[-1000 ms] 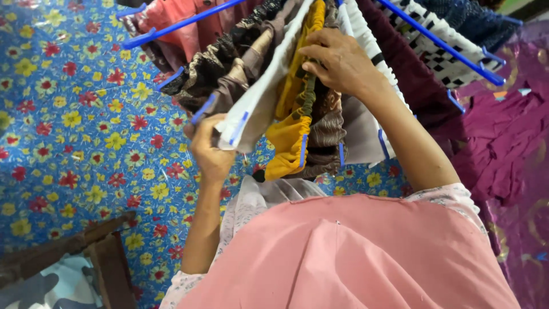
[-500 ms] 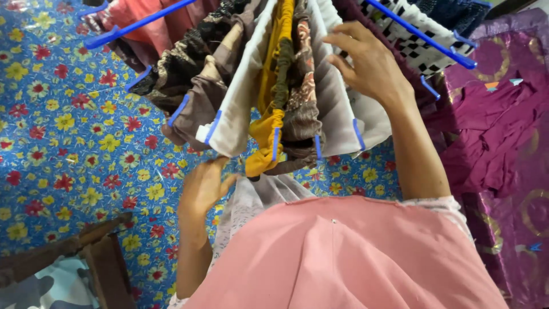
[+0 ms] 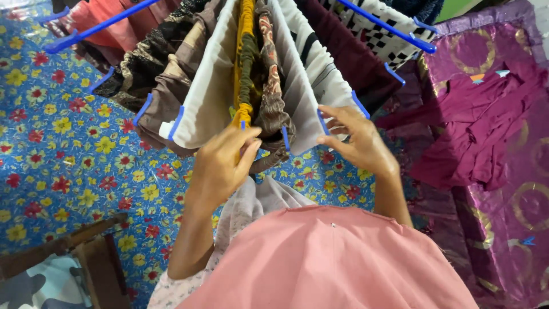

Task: The person arranges various garments on a blue circular drying rack, spreading them out to avoid overlap. They pick up a red garment from a nearby surface and hang it on the rack, then continue adjusting the placement of multiple items.

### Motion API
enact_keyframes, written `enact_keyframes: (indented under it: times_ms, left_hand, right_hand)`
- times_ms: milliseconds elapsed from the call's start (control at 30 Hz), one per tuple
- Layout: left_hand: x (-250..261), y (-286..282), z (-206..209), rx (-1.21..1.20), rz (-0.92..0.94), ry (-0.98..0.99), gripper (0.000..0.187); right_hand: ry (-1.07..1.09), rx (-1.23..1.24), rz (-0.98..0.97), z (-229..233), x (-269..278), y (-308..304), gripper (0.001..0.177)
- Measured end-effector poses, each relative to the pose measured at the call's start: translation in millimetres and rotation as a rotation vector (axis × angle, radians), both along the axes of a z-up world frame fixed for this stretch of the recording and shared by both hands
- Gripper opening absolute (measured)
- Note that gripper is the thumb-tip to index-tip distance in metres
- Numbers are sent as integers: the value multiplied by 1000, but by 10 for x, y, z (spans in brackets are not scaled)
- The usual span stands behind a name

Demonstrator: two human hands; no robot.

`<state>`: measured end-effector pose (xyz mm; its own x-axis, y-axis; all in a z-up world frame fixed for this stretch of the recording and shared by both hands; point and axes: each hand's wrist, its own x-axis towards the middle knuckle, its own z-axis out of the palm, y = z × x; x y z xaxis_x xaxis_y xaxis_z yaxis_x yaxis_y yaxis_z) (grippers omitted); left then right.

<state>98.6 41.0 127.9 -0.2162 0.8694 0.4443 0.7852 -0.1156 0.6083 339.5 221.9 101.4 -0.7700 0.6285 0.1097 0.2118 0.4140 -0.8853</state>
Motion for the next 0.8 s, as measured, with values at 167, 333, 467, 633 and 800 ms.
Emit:
enact_keyframes:
  times_ms: [167,333,467,633,800]
  left_hand:
    - [127,736,-118,23,-10,221,16]
    - [127,1667,-525,-159,73,379,10]
    - [148,1946,-872,-23,106,431,13]
    - [235,1913,-816,-114,-6,339,9]
    - [-167,2389,-921,-109,32,416,6]
  right_hand:
    - [109,-58,-40,-211,82,-125,52]
    - [85,-20,-55,-133,120,-231,45]
    - [103,-21,-59,-158,169,-236,44]
    - [106,-11,-89,-182,203,-252,40]
    - [74,49,-121,-139,224,-286,39]
